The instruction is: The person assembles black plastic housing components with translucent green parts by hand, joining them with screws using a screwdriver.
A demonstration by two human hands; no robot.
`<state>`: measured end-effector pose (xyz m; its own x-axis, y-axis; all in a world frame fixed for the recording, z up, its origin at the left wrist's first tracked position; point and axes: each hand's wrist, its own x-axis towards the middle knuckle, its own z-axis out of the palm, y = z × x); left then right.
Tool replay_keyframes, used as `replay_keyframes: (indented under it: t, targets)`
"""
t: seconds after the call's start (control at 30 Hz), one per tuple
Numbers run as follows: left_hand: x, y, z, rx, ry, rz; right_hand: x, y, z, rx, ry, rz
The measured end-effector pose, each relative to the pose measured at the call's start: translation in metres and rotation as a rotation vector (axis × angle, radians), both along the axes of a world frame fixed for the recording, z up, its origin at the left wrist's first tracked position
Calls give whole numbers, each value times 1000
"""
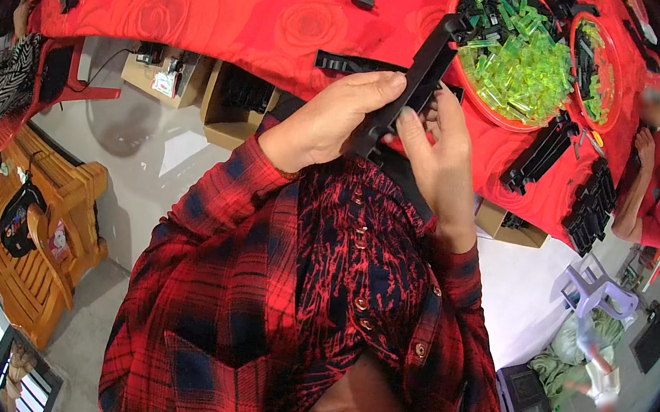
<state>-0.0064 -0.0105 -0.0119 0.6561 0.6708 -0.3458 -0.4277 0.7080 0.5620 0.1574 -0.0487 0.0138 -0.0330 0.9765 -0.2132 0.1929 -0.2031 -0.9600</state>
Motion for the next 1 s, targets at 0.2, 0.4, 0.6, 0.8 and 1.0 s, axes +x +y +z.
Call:
replay_keyframes:
  t: [0.2,0.4,0.6,0.8,1.0]
  targets:
    - [0,1,-5,-122,-40,68,7,7,-6,273,-118,-271]
    - [1,-1,-6,-214,-67,73,2,19,9,356,-264,-108]
    - [-1,-4,-15,-162,-145,31,3,20,4,497,-461,-10]
    - [-1,-1,-8,-223,13,213,4,7,12,845,-835,177]
    - [-5,-6,-22,-115,-272,143,-7,-3,17,993,-841,304]
